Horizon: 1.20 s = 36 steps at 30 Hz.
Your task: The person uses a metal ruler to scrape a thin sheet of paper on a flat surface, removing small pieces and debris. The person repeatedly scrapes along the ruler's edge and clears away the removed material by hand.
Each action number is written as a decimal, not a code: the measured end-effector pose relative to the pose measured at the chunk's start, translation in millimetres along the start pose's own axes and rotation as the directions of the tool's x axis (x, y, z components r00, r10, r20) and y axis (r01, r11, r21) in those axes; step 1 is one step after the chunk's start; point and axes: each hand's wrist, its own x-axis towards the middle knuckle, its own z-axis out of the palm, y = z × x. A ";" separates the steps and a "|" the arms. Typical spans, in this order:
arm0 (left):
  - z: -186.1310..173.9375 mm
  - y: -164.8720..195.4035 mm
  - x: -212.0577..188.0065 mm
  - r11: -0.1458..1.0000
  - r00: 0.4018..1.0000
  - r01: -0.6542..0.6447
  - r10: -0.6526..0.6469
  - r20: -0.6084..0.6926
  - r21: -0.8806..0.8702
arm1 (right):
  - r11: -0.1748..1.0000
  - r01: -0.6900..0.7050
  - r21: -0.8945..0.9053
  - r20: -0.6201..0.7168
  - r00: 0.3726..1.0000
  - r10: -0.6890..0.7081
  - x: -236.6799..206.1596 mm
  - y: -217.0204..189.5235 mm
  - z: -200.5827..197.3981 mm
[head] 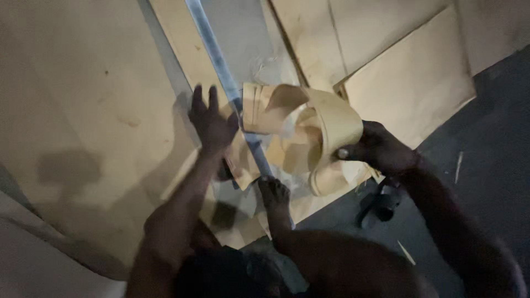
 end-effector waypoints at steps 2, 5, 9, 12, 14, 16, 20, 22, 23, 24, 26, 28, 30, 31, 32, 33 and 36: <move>-29.0 28.2 -38.2 0.987 0.969 -0.066 0.028 -0.246 -0.148 | 0.989 0.063 -0.137 0.063 0.997 -0.055 -11.8 -24.1 -7.9; -75.1 95.6 -93.2 0.363 0.923 0.346 -0.297 0.245 -0.865 | 0.990 0.009 -0.140 0.095 0.995 0.004 -35.0 -61.3 -15.1; -127.6 196.6 -118.6 -0.602 0.881 0.465 0.242 0.407 -0.649 | 0.898 -0.288 -0.333 0.011 0.951 0.309 -76.0 -113.3 -5.9; -150.2 253.4 -100.9 -0.781 0.727 0.619 0.526 0.442 -0.088 | 0.725 -0.226 -0.650 0.086 0.927 0.366 -113.0 -135.9 9.4; -154.1 272.1 -81.5 -0.836 0.808 0.535 0.463 0.364 -0.124 | 0.542 -0.326 -0.775 -0.018 0.868 0.496 -140.5 -141.7 11.5; -145.2 272.0 -54.8 -0.871 0.869 0.445 0.365 0.333 -0.209 | 0.418 -0.303 -0.857 -0.060 0.862 0.503 -157.6 -136.3 7.2; -92.1 223.7 28.0 -0.838 0.893 0.334 0.136 0.429 -0.431 | 0.343 -0.348 -0.873 -0.151 0.860 0.487 -151.9 -108.2 -27.0; -56.7 186.4 86.9 -0.816 0.929 0.335 0.202 0.309 -0.472 | 0.305 -0.476 -0.825 -0.250 0.791 0.558 -134.0 -86.6 -48.9; -39.5 167.4 119.6 -0.804 0.932 0.349 0.241 0.272 -0.482 | 0.284 -0.527 -0.801 -0.281 0.750 0.599 -122.0 -72.9 -58.4; -22.8 149.4 154.2 -0.789 0.931 0.363 0.286 0.227 -0.495 | 0.260 -0.572 -0.778 -0.311 0.710 0.631 -105.6 -59.1 -69.2; 5.5 114.7 220.6 -0.570 0.926 0.349 0.088 0.368 -0.744 | 0.477 -0.540 -0.694 -0.218 0.788 0.576 -75.1 -25.4 -84.5; 31.5 89.5 284.1 -0.538 0.870 0.374 -0.078 0.487 -0.755 | 0.742 -0.381 -0.552 -0.133 0.918 0.373 -38.3 12.6 -99.5; 56.3 71.5 334.1 -0.319 0.865 0.418 -0.146 0.480 -0.851 | 0.895 -0.203 -0.397 -0.127 0.978 0.165 8.4 57.2 -110.0; 68.8 64.8 353.2 -0.202 0.856 0.447 -0.185 0.482 -0.871 | 0.921 -0.192 -0.339 -0.150 0.977 0.149 31.9 81.4 -112.5; 81.4 59.8 370.5 -0.138 0.883 0.409 -0.190 0.430 -0.902 | 0.943 -0.181 -0.278 -0.174 0.975 0.136 54.1 105.9 -115.4; 91.5 56.8 384.4 -0.073 0.906 0.372 -0.190 0.379 -0.925 | 0.929 -0.266 -0.257 -0.208 0.954 0.215 76.3 127.7 -117.5; 125.2 48.2 412.1 0.417 0.911 0.407 -0.255 0.326 -0.813 | 0.920 -0.317 -0.230 -0.258 0.932 0.257 123.4 180.7 -128.1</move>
